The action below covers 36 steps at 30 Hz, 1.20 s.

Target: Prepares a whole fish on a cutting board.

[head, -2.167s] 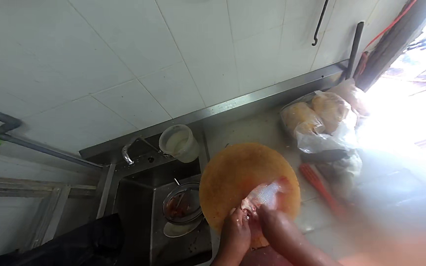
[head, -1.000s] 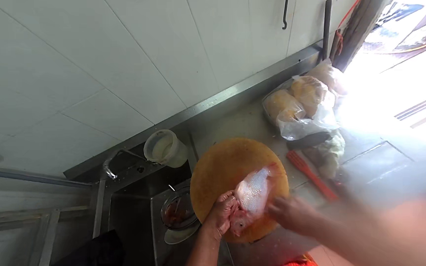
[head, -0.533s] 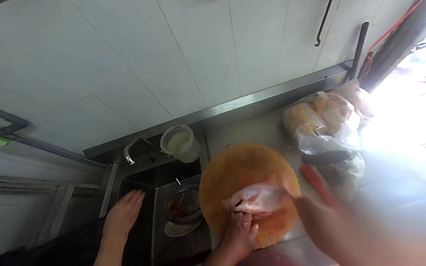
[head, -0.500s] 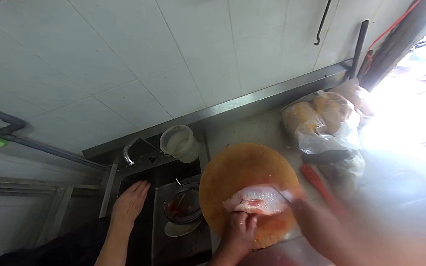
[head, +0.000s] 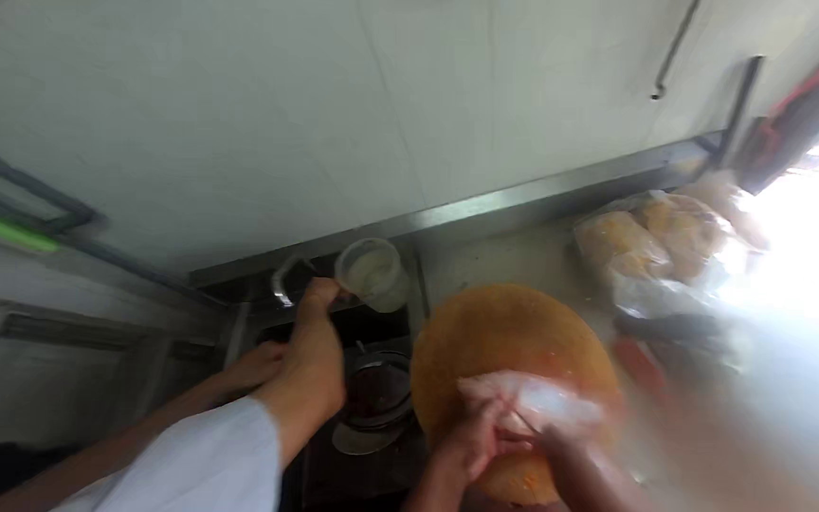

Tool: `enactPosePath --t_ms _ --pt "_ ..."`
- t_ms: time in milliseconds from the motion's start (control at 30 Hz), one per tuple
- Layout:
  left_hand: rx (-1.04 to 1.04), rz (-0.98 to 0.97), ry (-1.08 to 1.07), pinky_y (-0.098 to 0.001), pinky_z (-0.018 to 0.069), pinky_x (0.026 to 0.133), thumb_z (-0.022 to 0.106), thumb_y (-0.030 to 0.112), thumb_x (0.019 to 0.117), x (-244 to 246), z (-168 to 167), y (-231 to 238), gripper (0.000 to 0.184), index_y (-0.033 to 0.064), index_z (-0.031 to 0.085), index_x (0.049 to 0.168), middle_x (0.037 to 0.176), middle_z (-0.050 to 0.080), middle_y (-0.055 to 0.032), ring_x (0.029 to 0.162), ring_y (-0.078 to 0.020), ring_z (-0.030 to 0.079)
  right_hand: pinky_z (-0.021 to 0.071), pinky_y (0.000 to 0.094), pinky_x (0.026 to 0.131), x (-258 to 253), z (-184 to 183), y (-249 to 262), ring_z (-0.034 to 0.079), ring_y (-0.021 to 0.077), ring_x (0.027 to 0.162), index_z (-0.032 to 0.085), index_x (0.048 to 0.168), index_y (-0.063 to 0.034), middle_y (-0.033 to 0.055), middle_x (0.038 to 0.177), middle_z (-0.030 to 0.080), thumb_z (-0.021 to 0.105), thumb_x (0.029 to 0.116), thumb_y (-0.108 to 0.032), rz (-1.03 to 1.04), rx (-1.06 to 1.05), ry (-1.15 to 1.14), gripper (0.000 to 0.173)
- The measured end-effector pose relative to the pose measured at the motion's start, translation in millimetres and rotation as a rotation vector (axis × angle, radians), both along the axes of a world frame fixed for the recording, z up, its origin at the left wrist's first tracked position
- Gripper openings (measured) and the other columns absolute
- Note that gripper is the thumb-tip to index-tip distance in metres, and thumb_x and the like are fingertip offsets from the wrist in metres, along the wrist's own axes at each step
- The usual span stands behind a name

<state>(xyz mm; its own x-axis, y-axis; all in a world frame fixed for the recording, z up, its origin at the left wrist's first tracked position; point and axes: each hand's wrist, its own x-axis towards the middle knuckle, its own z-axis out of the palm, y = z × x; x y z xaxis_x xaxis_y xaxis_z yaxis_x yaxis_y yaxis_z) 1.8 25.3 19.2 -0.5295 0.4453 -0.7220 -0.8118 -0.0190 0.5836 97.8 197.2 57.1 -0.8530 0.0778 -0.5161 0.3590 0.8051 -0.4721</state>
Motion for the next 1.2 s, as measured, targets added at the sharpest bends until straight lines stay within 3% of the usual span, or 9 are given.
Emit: enactPosePath --t_ms 200,333,467,533,600,667,733,900,1200 --pt "-0.314 -0.548 0.861 -0.0396 0.049 0.11 0.051 0.029 0.1072 34.9 -7.8 -22.9 0.043 -0.0058 0.063 0.129 0.125 0.069 -0.0198 0.121 -0.023 0.065 0.0536 0.0679 0.083 -2.7 8.6 11.7 0.069 0.0476 0.098 0.067 0.12 0.0016 0.0271 0.104 0.071 0.051 0.1036 -0.019 -0.07 -0.064 0.038 0.031" --pt "-0.75 -0.753 0.547 -0.0338 0.0418 0.11 0.054 0.001 0.1014 25.2 123.5 21.7 0.031 -0.0139 0.059 0.129 0.134 0.062 -0.0267 0.127 -0.0294 0.058 0.0555 0.0597 0.077 6.9 24.0 0.3 0.071 0.0383 0.09 0.064 0.113 -0.0063 0.0183 0.094 0.07 0.044 0.1061 -0.028 -0.062 -0.07 0.025 0.03" --pt "-0.607 -0.707 1.149 -0.046 0.0453 0.112 0.05 0.023 0.1051 59.5 -2.1 -12.6 0.039 -0.0048 0.066 0.126 0.127 0.067 -0.0236 0.126 -0.0339 0.061 0.0579 0.0584 0.079 4.1 18.4 -1.1 0.072 0.0366 0.093 0.063 0.117 -0.0091 0.0167 0.097 0.07 0.047 0.1044 -0.024 -0.03 -0.018 -0.041 0.025" --pt "-0.691 -0.701 1.132 -0.0415 0.0492 0.107 0.052 0.015 0.102 61.1 16.6 -7.9 0.033 -0.008 0.067 0.12 0.12 0.069 -0.0241 0.119 -0.0319 0.065 0.058 0.057 0.073 3.3 36.9 -19.2 0.072 0.0359 0.087 0.062 0.113 -0.0098 0.0153 0.089 0.07 0.045 0.1059 -0.026 0.049 -0.037 -0.009 0.024" --pt "-0.905 -1.088 0.553 -0.0345 0.0313 0.119 0.042 0.012 0.1095 38.3 96.5 28.5 0.04 -0.0014 0.048 0.147 0.153 0.05 -0.0149 0.143 -0.0215 0.043 0.0572 0.0583 0.074 -7.4 30.9 -5.8 0.071 0.0367 0.087 0.064 0.11 -0.0079 0.0162 0.089 0.069 0.047 0.1046 -0.025 0.029 -0.041 0.017 0.025" --pt "-0.652 -0.734 1.033 -0.0433 0.0453 0.113 0.049 0.025 0.1067 52.0 20.0 -3.9 0.042 -0.0077 0.063 0.129 0.129 0.066 -0.0249 0.127 -0.0321 0.062 0.0561 0.0579 0.08 -17.4 12.3 14.4 0.07 0.036 0.094 0.063 0.111 -0.0074 0.0165 0.095 0.068 0.043 0.1066 -0.029 -0.032 -0.005 -0.058 0.029" --pt "-0.396 -0.496 0.884 -0.0351 0.0489 0.111 0.051 0.034 0.1068 47.1 -23.7 -6.5 0.049 -0.0058 0.059 0.135 0.131 0.066 -0.0181 0.125 -0.0207 0.062 0.0571 0.0599 0.079 -9.4 6.7 10.0 0.071 0.0375 0.093 0.063 0.112 -0.0079 0.0173 0.095 0.069 0.046 0.1049 -0.026 -0.026 -0.011 -0.082 0.026" --pt "0.311 0.12 -0.04 -0.0569 0.0552 0.1 0.039 0.015 0.1085 37.5 -14.8 -0.2 0.039 -0.005 0.039 0.142 0.129 0.063 -0.0311 0.114 -0.0437 0.067 0.0577 0.0586 0.077 32.2 -7.8 21.4 0.071 0.0356 0.089 0.063 0.114 -0.0092 0.0157 0.091 0.07 0.042 0.1074 -0.029 -0.227 -0.036 -0.056 0.03" --pt "0.643 0.303 -0.196 -0.058 0.0472 0.107 0.028 0.026 0.1069 53.9 -20.7 37.2 0.042 0.0003 0.048 0.133 0.137 0.059 -0.0294 0.128 -0.0445 0.058 0.0581 0.051 0.062 37.4 -31.8 8.1 0.069 0.0262 0.068 0.063 0.108 -0.0084 0.0087 0.074 0.066 0.042 0.109 -0.029 -0.402 -0.121 0.332 0.03"
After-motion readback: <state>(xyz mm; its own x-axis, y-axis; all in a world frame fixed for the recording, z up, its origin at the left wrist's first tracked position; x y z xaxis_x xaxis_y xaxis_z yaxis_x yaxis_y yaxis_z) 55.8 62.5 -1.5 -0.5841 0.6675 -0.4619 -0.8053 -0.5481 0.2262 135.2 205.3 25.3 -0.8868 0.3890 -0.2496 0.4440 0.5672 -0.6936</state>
